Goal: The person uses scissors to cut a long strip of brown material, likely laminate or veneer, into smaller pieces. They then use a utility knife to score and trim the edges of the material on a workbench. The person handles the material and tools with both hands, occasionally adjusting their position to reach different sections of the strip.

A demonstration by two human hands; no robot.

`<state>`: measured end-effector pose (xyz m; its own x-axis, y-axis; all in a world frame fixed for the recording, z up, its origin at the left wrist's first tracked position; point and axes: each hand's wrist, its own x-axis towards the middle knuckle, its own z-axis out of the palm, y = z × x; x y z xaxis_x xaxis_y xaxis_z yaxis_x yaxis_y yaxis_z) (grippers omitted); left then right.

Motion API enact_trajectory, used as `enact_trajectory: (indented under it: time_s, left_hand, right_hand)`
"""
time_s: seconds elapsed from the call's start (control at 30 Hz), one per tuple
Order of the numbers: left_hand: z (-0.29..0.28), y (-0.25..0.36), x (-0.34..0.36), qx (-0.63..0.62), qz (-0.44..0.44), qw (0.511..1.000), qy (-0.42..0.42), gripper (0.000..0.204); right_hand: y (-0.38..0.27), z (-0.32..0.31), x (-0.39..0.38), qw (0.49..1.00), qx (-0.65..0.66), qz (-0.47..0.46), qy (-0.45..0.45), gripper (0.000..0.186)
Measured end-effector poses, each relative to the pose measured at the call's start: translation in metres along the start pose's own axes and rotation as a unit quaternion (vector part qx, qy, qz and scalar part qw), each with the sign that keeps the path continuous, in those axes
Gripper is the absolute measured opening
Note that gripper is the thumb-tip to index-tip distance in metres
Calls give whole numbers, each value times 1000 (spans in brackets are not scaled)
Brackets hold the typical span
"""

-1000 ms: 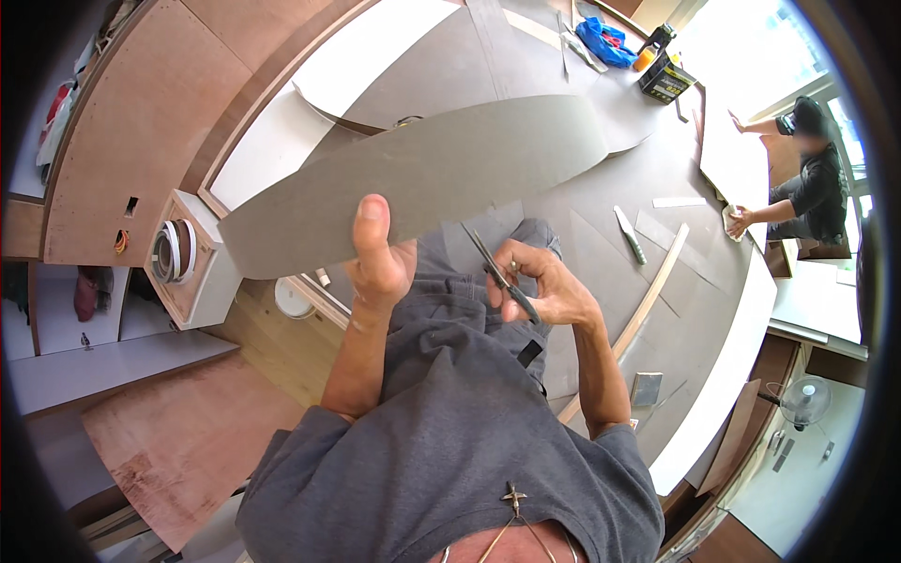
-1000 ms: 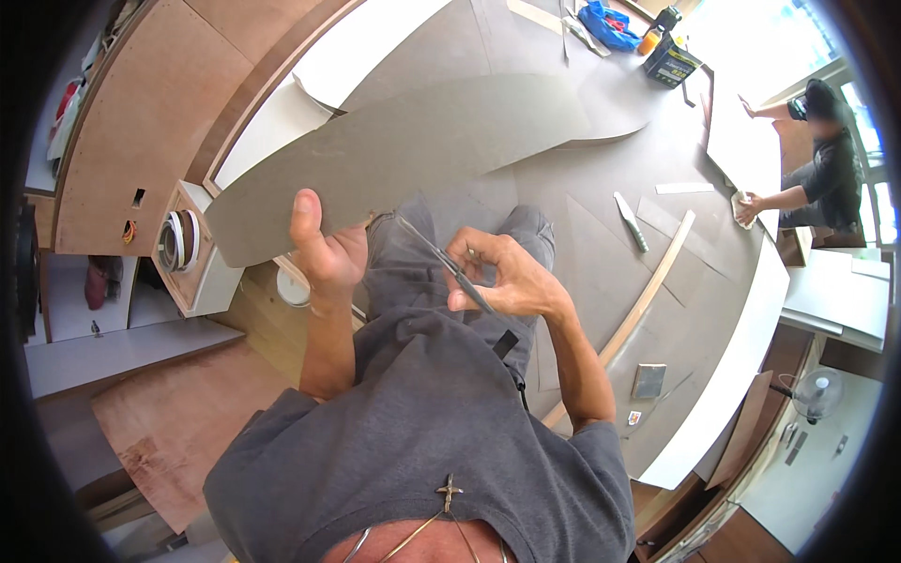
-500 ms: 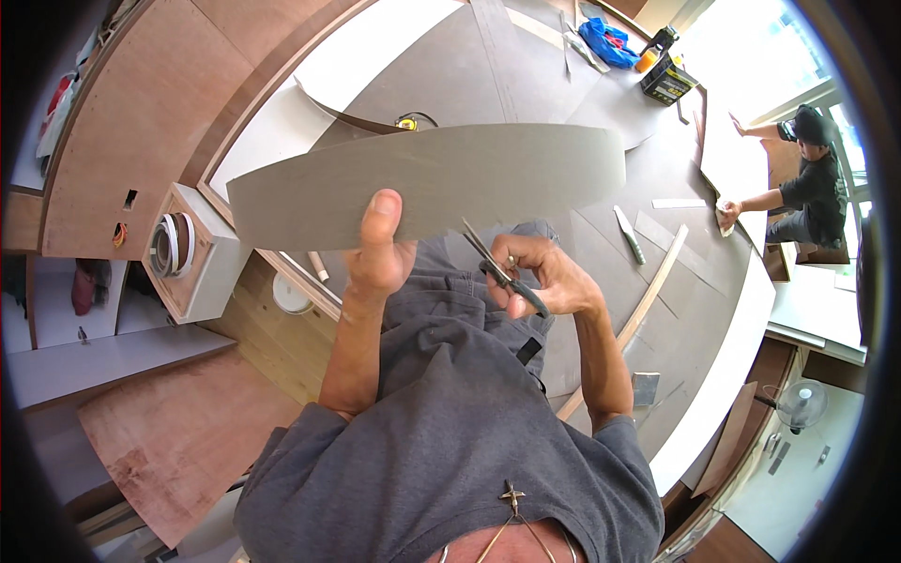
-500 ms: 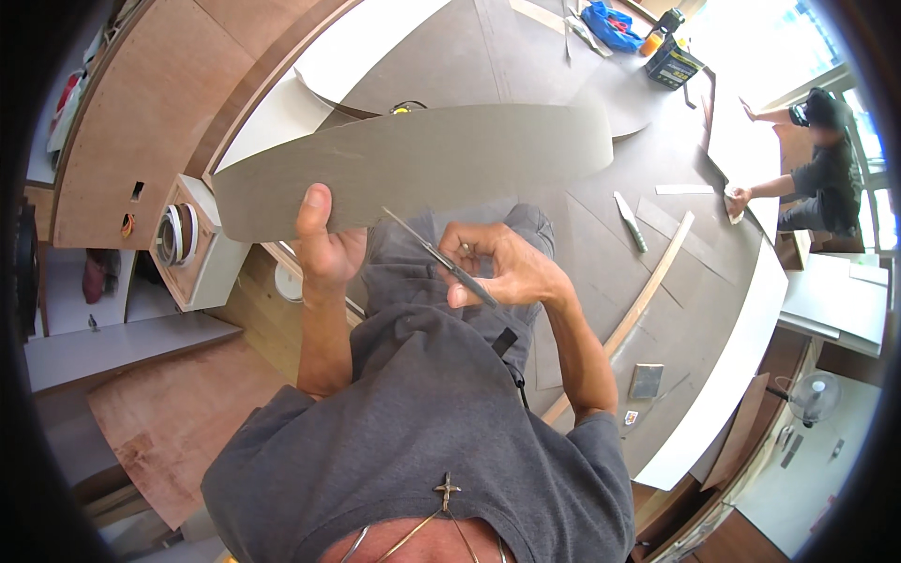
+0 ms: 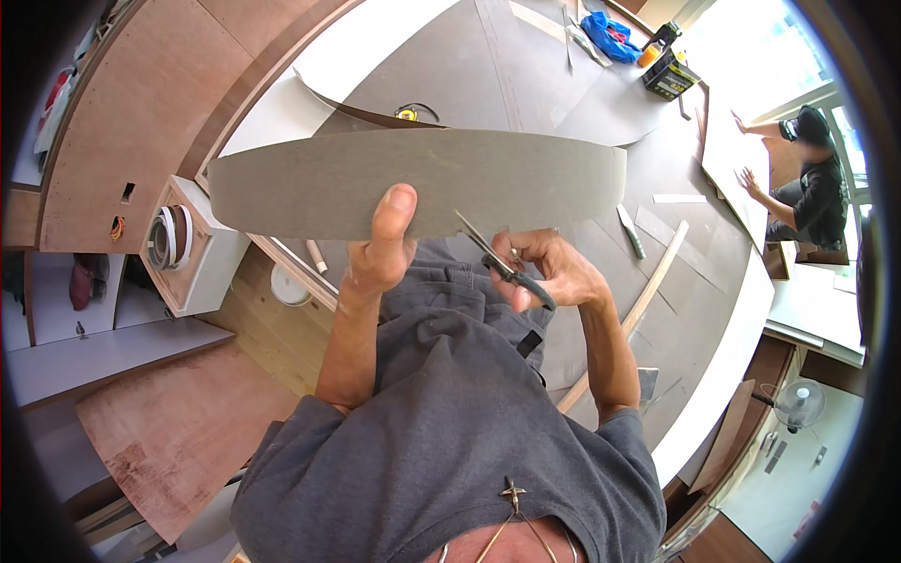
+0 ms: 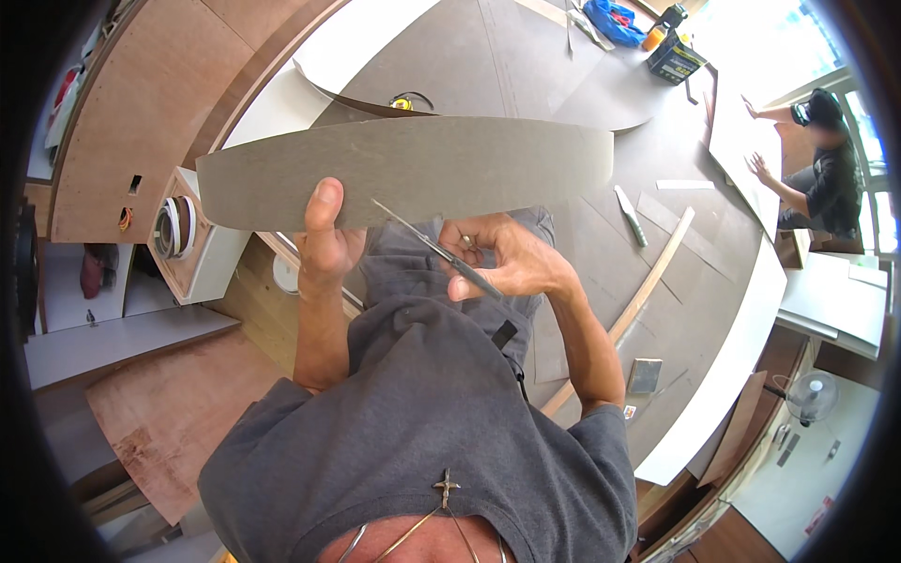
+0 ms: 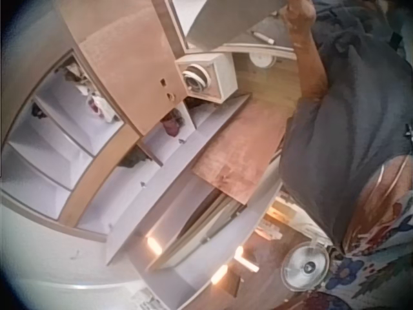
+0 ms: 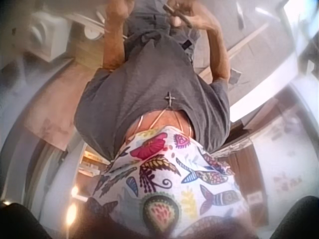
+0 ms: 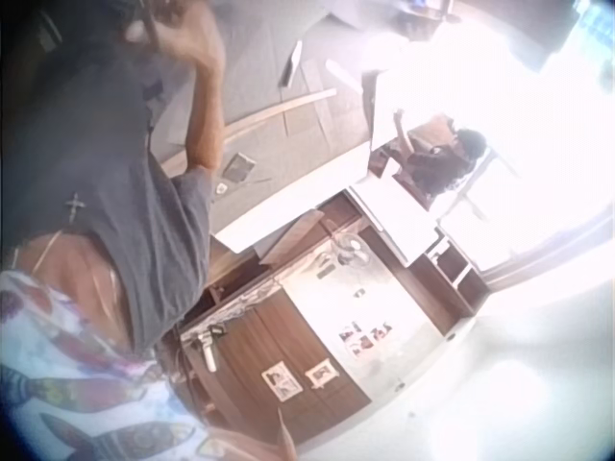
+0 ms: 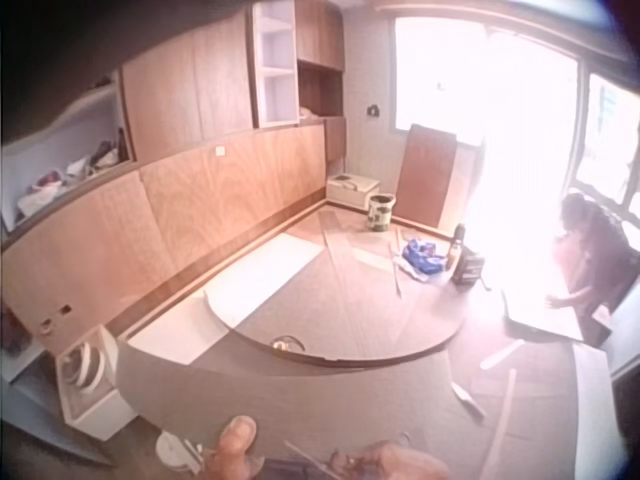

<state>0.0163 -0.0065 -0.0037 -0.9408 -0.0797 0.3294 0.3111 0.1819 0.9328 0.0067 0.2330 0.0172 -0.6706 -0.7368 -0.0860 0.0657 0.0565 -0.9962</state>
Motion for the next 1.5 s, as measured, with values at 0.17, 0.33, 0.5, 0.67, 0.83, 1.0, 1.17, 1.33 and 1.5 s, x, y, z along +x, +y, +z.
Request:
enact_trajectory:
  time_s: [0.17,0.33,0.5,0.67,0.83,1.0,1.17,1.33,1.5]
  left_hand:
    - [1,5,3,24,19,1000,-5,42]
    - [-1,0,4,100,44,994,-11,42]
    - [-2,0,3,82,32,996,-23,42]
    - [0,2,6,36,39,999,-7,42]
    - [-2,2,6,12,41,999,-17,42]
    - [0,15,7,-180,-20,983,-18,40]
    - [-3,1,1,-6,5,1000,-13,38]
    - [-2,6,1,-42,13,999,-6,36]
    - [-6,-6,0,66,149,987,-14,30]
  right_hand:
    - [11,-2,-4,1000,17,-8,18,58]
    - [8,-2,-7,999,6,11,37,61]
    - [8,0,-10,999,8,17,46,61]
    - [12,1,-9,998,31,5,49,56]
    - [11,1,-8,999,15,6,46,46]
    - [10,-3,-10,998,48,31,32,50]
    - [18,-4,-12,998,32,23,41,50]
    - [16,-1,-11,998,18,25,48,42]
    - [16,-2,-10,998,19,35,45,42]
